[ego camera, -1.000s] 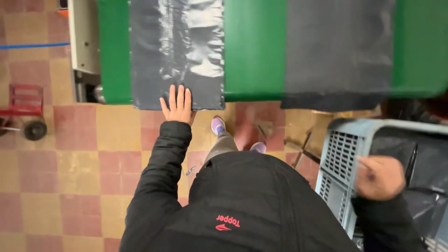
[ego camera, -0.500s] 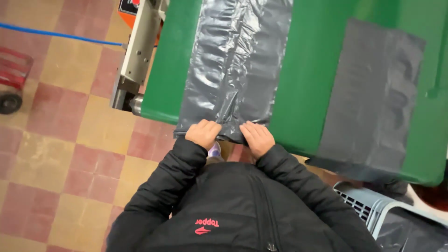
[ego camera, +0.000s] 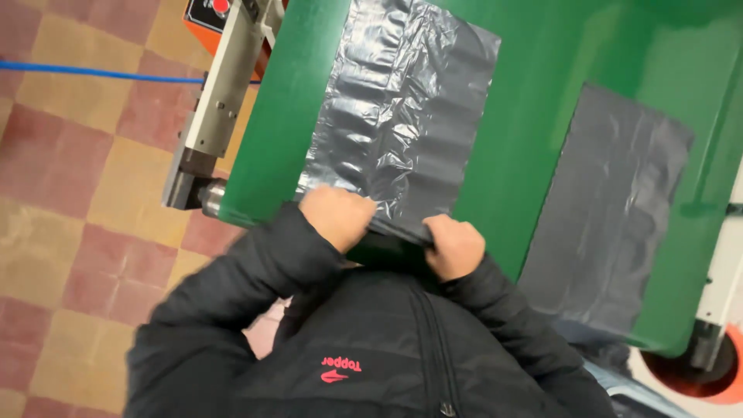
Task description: Folding plastic bags taken from a conveyor belt and placing them into a collection basket.
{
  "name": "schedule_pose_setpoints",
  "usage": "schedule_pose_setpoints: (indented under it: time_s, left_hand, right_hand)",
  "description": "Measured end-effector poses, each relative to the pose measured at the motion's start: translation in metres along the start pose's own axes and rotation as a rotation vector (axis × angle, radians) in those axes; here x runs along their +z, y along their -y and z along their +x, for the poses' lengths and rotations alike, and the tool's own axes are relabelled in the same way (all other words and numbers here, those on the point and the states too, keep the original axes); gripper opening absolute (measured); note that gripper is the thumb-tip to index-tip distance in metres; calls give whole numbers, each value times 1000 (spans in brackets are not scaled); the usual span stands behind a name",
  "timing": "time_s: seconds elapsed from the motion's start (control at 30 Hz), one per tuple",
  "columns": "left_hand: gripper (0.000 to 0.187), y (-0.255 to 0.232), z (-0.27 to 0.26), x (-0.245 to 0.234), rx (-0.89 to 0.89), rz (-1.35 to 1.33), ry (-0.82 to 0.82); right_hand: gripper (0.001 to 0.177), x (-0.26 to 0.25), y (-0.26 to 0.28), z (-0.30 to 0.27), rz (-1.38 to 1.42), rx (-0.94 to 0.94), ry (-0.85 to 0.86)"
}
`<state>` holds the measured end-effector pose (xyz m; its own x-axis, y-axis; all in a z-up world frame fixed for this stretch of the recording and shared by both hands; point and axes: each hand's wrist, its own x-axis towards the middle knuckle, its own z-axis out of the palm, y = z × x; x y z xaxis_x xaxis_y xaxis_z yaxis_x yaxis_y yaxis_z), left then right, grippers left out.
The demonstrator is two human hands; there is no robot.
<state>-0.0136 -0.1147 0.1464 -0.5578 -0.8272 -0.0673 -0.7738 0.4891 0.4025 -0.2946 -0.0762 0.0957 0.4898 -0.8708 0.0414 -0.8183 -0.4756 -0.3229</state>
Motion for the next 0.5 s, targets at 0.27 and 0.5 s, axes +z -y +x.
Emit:
schedule_pose_setpoints:
  time_s: [0.27, 0.5]
  left_hand:
    - [24, 190, 133, -6, -103, -1087, 49]
    - [34, 294, 233, 105, -415, -1040, -453]
  right_hand:
    - [27, -57, -128, 152, 341, 41, -183]
    - [19, 61, -284, 273, 447, 328, -195]
